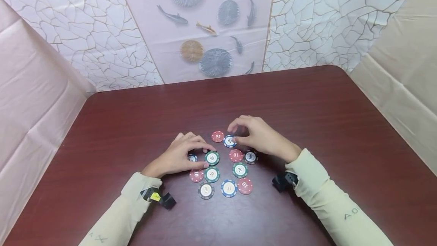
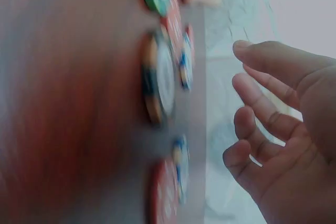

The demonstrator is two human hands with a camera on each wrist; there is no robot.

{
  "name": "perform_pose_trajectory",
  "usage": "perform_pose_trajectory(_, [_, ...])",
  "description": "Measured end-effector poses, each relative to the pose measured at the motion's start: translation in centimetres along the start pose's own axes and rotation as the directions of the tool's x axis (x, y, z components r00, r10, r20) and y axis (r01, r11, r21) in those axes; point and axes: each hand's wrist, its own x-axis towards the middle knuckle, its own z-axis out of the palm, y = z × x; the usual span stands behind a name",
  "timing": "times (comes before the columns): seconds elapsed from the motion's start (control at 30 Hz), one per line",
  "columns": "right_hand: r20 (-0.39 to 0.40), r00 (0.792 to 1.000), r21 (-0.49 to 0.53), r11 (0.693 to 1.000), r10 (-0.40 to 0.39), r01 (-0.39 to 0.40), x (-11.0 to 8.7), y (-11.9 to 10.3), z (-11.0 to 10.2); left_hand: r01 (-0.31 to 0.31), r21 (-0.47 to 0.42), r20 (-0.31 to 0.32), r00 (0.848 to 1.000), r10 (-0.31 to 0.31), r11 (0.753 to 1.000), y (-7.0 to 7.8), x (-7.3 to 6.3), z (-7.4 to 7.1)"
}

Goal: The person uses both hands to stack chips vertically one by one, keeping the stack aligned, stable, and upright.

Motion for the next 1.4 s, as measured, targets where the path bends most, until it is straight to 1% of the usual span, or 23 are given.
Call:
perform_pose_trajectory(0.1, [-0.016,1.0,0.014,1.0,0.021,-0.021,0.0,1.2,-1.1,0.003,-0.01,-0.01,1.0,-0.003,1.0,-0.1,-0.2,-0.1])
perform_pose_trajectory(0.17, [-0.013,0.999,0.008,0.999,0.043,-0.043,-0.2,2.0,-1.9,0.002,-0.012,-0.011,1.0,-0.003,1.0,-0.1,-0.2,-0.1])
perform_pose_trajectory(0.27, [0.011,0.996,-0.013,0.996,0.084,-0.084,-0.6,3.4,-2.8,0.002,-0.012,-0.007,1.0,-0.002,1.0,-0.2,-0.2,0.0])
perform_pose_trajectory(0.37, [0.054,0.992,-0.016,0.994,0.112,-0.112,-1.1,4.5,-3.4,0.001,-0.012,-0.005,1.0,-0.001,1.0,-0.1,-0.1,0.0])
perform_pose_trajectory(0.47, [0.1,0.986,0.043,0.99,0.133,-0.138,-1.3,5.3,-3.6,0.002,-0.008,-0.01,1.0,-0.002,1.0,-0.2,-0.2,-0.2])
perform_pose_trajectory(0.57, [0.145,0.978,0.113,0.979,0.153,-0.17,-1.4,5.8,-3.7,0.0,-0.007,-0.015,1.0,-0.001,1.0,-0.2,-0.1,-0.3])
perform_pose_trajectory(0.63, [0.16,0.974,0.126,0.975,0.16,-0.181,-1.6,6.0,-3.7,-0.002,-0.012,-0.016,1.0,0.002,1.0,-0.2,-0.1,-0.2])
perform_pose_trajectory(0.83, [0.155,0.977,0.061,0.986,0.144,-0.155,-1.9,6.1,-3.4,-0.017,-0.002,-0.021,1.0,0.017,1.0,-0.3,0.1,0.2])
perform_pose_trajectory(0.97, [0.161,0.983,0.025,0.995,0.089,-0.094,-1.7,5.8,-3.2,-0.013,-0.005,-0.023,1.0,0.013,1.0,-0.3,-0.1,0.2])
perform_pose_trajectory(1.17, [0.177,0.983,-0.034,0.999,0.047,-0.042,-1.4,5.1,-3.0,-0.017,-0.002,-0.025,1.0,0.017,1.0,-0.2,-0.1,0.0])
perform_pose_trajectory(1.33, [0.168,0.985,-0.057,0.998,0.034,-0.025,-1.6,4.9,-3.1,-0.011,0.002,-0.012,1.0,0.011,1.0,-0.2,-0.1,-0.2])
perform_pose_trajectory(1.4, [0.163,0.986,-0.056,0.998,0.045,-0.036,-1.6,4.9,-3.1,-0.007,0.001,-0.007,1.0,0.007,1.0,-0.2,-0.1,-0.2])
